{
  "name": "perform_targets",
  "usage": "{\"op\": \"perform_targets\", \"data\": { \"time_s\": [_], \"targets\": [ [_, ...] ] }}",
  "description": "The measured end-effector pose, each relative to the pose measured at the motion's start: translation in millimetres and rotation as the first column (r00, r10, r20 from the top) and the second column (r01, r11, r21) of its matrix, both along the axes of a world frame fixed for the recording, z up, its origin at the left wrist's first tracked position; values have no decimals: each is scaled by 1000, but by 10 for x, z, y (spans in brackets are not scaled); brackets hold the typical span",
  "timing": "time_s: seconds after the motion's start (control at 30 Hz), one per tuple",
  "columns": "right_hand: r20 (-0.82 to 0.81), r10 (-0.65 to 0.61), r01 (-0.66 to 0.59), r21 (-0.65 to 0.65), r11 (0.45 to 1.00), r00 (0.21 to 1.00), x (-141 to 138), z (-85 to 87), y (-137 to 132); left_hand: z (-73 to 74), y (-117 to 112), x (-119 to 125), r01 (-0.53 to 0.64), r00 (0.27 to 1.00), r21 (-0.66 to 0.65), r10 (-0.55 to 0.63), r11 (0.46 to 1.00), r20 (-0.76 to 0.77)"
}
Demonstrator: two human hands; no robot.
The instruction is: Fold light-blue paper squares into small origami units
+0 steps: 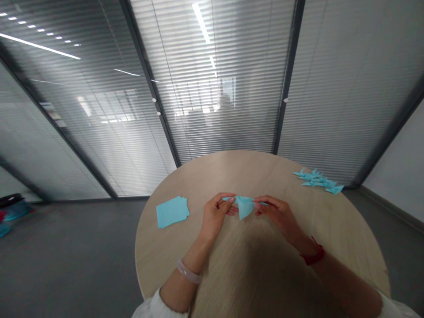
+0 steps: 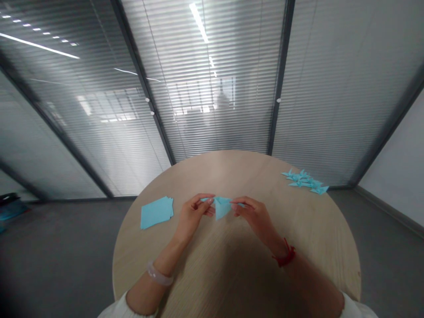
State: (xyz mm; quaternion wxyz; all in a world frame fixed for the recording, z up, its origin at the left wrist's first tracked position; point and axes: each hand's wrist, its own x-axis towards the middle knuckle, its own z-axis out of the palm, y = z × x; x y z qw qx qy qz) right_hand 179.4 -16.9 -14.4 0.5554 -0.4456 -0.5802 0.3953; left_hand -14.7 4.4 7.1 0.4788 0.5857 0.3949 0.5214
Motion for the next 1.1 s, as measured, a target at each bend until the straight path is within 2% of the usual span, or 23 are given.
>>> {"op": "perform_targets", "data": {
  "time_s": [0.1, 0.23, 0.43, 0.53, 0.7, 0.9, 1.1],
  "targets": [
    [-12, 0, 0, 9, 1000, 1000, 0, 5, -1, -25, 25, -6, -32, 999, 18, 32, 999, -10],
    [-14, -53, 53, 18, 998, 999, 1, 21, 0, -36, 42, -16, -109, 988, 56, 114, 992, -106],
    [-103, -21, 20, -10, 1000, 994, -26, 38, 0, -35, 28, -14, -89, 983, 81, 101, 993, -151],
    [-59, -21, 22, 5, 1000, 998, -33, 21, 6, -30, 13, 1, -61, 984, 75, 73, 995, -165],
    [-22, -59, 60, 13, 998, 998, -32, 19, 7, -25, 0, 21, -39, 991, 46, 45, 998, -125],
    [-41, -92, 93, 12, 996, 995, -24, 52, -2, -9, 32, -4, -76, 997, 44, 77, 996, -16],
    [-101, -43, 47, 32, 998, 994, -10, 48, 10, 24, 48, -44, -101, 992, 4, 101, 995, 75]
  ]
}}
